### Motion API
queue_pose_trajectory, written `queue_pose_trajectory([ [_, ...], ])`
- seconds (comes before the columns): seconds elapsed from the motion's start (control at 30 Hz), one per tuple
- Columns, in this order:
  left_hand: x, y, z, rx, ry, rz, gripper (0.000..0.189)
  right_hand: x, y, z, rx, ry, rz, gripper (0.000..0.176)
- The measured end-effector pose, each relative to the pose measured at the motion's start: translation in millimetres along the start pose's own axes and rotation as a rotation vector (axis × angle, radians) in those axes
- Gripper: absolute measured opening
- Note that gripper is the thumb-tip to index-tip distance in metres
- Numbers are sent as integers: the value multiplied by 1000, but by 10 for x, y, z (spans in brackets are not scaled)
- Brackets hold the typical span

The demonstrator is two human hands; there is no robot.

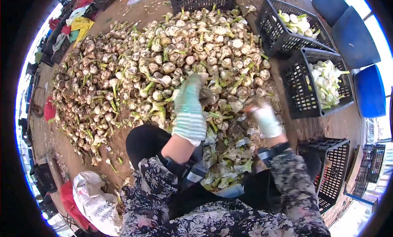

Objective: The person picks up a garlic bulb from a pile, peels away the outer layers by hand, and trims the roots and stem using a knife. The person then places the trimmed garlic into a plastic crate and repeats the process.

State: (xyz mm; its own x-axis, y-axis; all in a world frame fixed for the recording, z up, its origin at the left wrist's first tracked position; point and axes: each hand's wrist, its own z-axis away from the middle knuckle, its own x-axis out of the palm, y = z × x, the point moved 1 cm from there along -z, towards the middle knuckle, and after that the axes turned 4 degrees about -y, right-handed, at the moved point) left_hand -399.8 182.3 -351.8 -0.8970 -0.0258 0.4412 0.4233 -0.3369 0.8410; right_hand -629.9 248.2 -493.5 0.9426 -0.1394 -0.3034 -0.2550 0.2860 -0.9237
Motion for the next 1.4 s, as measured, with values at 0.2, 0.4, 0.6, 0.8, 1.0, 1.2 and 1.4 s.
queue_pose_trajectory([
  [0.2,-25,-68,82,-56,52,31,19,1393,542,-3,125,-120,847,62],
  [0.4,-15,-32,136,-58,10,-3,20,1279,558,-48,219,-10,363,56],
  [0.6,-21,-203,160,-167,-57,-139,25,385,-960,398,-137,38,120,69],
  [0.8,214,-128,478,-414,-364,-150,34,226,-1716,893,-578,14,632,68],
  [1.0,201,38,517,-91,-448,-54,49,63,-1605,1167,-250,172,-559,52],
  [1.2,229,-133,606,521,-556,-571,77,184,-1382,1097,-347,75,-549,83],
  [1.4,184,-38,574,872,-503,-916,86,159,-1472,1068,-305,7,-513,70],
])
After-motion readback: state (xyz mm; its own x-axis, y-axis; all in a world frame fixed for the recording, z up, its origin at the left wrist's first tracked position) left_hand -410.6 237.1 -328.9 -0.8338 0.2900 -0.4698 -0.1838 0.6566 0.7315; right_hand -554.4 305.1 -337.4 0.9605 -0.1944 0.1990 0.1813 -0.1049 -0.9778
